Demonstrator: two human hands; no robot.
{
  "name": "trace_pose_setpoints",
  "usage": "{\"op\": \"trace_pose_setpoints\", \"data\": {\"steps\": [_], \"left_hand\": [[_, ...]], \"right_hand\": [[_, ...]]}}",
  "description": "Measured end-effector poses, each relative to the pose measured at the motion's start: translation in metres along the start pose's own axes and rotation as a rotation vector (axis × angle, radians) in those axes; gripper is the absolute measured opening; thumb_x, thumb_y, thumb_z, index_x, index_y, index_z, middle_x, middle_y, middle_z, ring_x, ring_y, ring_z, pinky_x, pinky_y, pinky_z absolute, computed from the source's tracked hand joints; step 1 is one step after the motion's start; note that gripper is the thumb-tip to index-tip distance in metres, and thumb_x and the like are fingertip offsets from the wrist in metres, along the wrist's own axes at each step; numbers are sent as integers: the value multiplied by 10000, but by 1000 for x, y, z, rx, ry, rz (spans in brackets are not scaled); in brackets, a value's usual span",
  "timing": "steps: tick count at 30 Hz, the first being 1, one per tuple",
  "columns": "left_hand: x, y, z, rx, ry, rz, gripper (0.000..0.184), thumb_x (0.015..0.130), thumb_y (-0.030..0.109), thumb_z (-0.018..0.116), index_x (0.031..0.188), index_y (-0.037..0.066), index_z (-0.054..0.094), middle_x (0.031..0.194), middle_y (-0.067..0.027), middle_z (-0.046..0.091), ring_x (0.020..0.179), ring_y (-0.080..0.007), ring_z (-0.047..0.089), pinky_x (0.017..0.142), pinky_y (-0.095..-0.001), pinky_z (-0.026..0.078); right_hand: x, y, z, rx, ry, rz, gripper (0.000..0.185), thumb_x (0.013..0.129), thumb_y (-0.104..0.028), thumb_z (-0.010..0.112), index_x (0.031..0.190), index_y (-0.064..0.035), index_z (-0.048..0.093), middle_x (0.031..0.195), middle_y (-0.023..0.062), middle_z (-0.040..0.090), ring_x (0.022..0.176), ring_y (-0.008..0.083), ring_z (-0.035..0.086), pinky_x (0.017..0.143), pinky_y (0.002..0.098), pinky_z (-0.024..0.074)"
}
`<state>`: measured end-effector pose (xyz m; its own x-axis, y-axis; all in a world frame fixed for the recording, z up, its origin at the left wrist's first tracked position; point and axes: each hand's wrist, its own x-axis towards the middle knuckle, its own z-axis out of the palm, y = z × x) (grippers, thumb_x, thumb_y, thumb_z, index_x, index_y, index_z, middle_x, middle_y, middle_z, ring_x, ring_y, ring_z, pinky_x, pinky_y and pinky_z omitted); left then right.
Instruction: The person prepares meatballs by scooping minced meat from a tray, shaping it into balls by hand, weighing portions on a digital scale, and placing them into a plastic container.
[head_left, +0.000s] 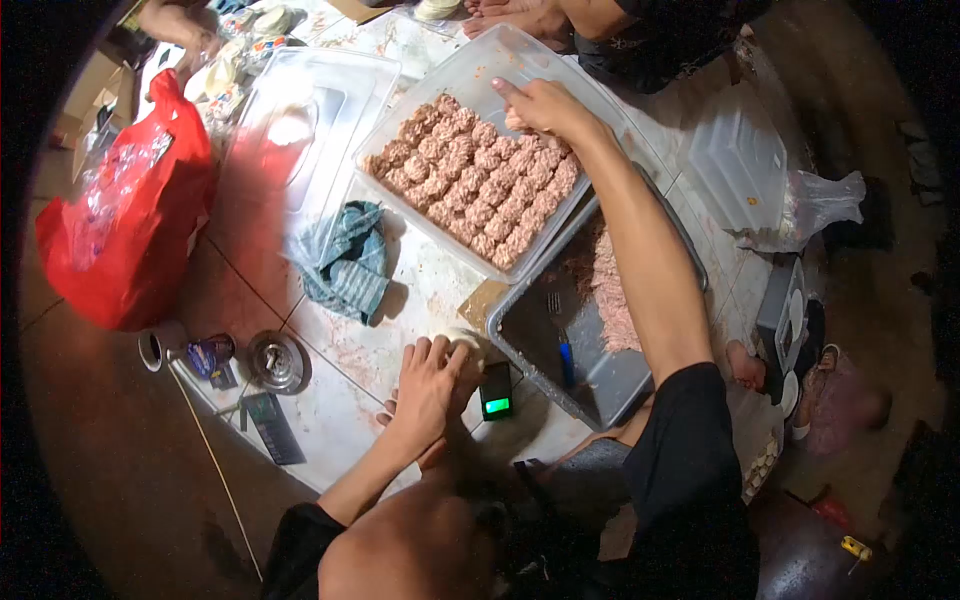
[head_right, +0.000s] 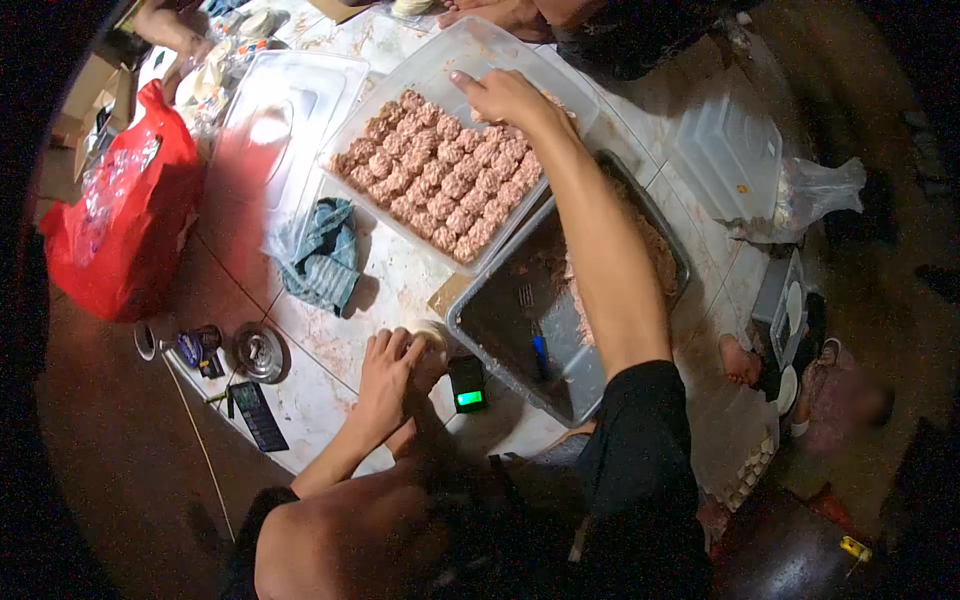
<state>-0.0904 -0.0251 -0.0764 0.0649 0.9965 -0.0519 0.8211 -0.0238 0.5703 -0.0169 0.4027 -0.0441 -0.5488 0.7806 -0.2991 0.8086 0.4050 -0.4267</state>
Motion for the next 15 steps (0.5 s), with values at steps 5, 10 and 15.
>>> {"op": "trace_pose_setpoints", "data": {"steps": [5, 10, 15], "left_hand": [[-4, -9, -6, -82, -68, 38, 509, 703, 92, 717, 1206, 78, 637, 1177, -128, 593, 1055, -324, 531, 897, -433, 409], [3, -13, -2, -212, -11, 10, 392, 697, 94, 731, 1082, 38, 685, 1081, -132, 637, 989, -345, 553, 897, -451, 416], [11, 10, -14, -582, 262, -161, 138, 910, 50, 721, 1044, 41, 687, 1004, -134, 702, 901, -288, 654, 772, -383, 503]], "right_hand": [[29, 20, 18, 43, -78, -81, 898, 996, -825, 342, 1075, -59, 804, 1024, 247, 729, 936, 374, 727, 765, 492, 575], [23, 13, 17, -127, -134, -74, 901, 1020, -796, 301, 1063, -55, 813, 1125, 266, 727, 1014, 405, 725, 964, 505, 536], [-3, 24, 38, -195, 190, -420, 585, 1059, -553, 487, 1330, -82, 702, 1267, 221, 710, 1147, 444, 676, 1076, 503, 486]]}}
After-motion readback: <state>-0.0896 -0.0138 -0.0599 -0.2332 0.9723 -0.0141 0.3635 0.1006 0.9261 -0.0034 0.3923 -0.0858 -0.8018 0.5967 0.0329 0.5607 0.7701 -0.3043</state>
